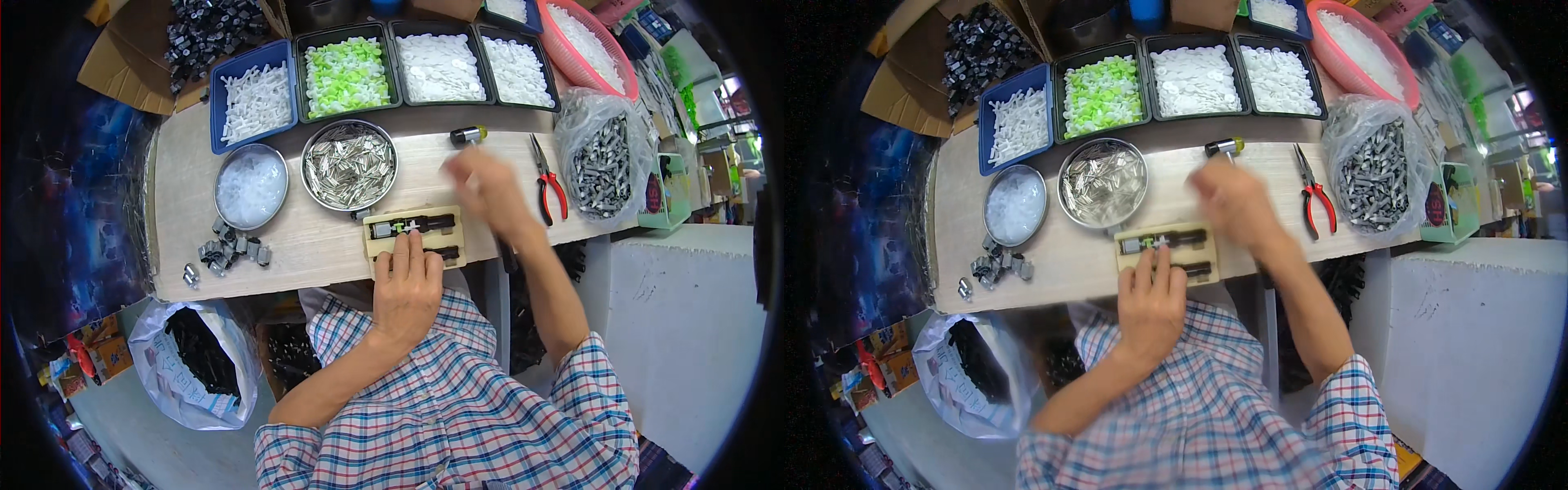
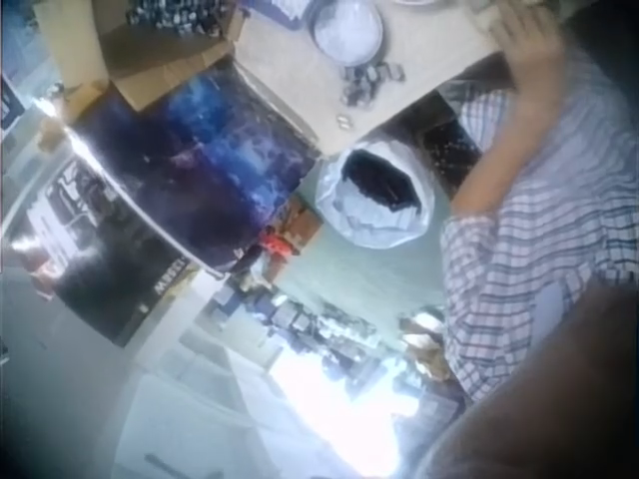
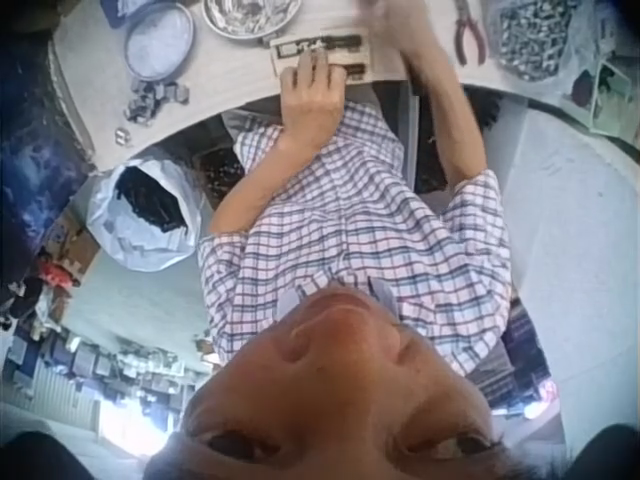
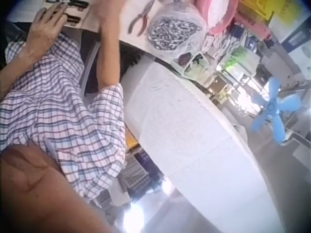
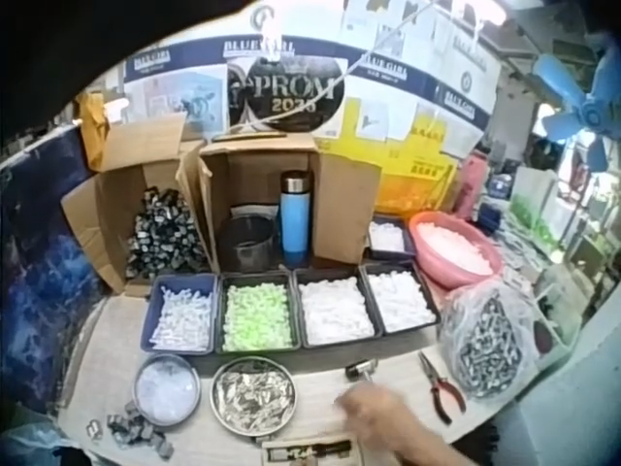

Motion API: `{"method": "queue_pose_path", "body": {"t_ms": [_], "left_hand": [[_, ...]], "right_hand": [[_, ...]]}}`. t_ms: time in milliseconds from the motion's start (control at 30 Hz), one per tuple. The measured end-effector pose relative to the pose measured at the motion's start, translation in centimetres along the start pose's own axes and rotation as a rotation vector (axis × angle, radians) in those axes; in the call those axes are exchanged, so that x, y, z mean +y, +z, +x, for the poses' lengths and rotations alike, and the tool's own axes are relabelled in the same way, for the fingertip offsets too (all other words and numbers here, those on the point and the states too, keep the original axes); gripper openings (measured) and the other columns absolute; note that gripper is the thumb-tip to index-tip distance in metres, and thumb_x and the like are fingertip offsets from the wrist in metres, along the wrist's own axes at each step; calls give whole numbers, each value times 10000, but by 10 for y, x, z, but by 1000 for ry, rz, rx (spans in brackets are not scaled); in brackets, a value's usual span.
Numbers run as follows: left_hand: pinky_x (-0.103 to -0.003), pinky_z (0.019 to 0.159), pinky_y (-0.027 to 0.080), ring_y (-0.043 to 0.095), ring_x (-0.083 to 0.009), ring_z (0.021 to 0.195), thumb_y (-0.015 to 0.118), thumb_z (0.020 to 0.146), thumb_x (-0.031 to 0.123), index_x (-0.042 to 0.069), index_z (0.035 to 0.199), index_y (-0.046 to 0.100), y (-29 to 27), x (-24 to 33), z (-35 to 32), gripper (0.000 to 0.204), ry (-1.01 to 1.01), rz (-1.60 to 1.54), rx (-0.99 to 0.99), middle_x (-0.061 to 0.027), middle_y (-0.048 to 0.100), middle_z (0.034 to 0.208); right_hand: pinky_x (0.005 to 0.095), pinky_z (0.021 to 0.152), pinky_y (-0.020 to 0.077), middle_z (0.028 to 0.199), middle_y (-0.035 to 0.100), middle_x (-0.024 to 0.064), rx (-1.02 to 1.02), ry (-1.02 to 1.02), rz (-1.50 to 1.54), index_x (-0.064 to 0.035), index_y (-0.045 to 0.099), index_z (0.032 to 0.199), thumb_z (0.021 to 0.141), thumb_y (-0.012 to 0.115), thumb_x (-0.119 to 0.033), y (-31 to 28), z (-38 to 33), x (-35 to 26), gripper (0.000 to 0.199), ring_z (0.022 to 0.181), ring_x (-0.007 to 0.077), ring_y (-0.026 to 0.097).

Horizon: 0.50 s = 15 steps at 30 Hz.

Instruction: Manually assemble small metal parts into a plastic base using hands and a small hammer.

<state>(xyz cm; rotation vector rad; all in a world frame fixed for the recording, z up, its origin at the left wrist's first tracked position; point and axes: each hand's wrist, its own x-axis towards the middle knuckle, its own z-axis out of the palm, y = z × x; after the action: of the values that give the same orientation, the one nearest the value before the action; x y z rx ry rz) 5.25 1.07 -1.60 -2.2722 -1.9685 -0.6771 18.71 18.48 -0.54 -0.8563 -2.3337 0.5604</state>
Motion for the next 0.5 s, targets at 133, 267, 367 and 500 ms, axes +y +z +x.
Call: {"method": "queue_pose_path", "body": {"t_ms": [133, 267, 367, 500], "left_hand": [[-457, 889, 470, 604, -374, 1162, 592, 810, 86, -19, 881, 615, 2, 5, 1, 129, 18, 34, -13, -272, 662, 1216], [-462, 917, 469, 600, -378, 1179, 590, 818, 91, -13, 863, 606, 4, 10, -2, 114, 1, 45, -32, -290, 658, 1219], [-458, 928, 470, 598, -381, 1183, 596, 817, 93, -10, 858, 601, 5, 11, -5, 111, 18, 78, -38, -301, 653, 1227], [-452, 937, 470, 595, -384, 1191, 599, 815, 89, -12, 857, 599, 3, 11, -2, 110, 18, 63, -48, -312, 646, 1232]], "right_hand": [[426, 756, 541, 939, 664, 153, 409, 219, -348, -26, 689, 971, 889, 694, -108, -39, 49, 108, 116, 823, 329, 671], [471, 802, 545, 1010, 658, 204, 344, 349, -738, -37, 700, 982, 881, 707, -174, -51, 72, 149, 170, 894, 382, 675], [474, 844, 547, 1075, 648, 210, 223, 450, -757, -55, 702, 1000, 865, 720, -228, -52, 81, 157, 220, 961, 401, 663], [477, 823, 543, 1040, 655, 204, 219, 431, -722, -58, 699, 979, 869, 716, -199, -58, 82, 159, 179, 974, 380, 664]]}}
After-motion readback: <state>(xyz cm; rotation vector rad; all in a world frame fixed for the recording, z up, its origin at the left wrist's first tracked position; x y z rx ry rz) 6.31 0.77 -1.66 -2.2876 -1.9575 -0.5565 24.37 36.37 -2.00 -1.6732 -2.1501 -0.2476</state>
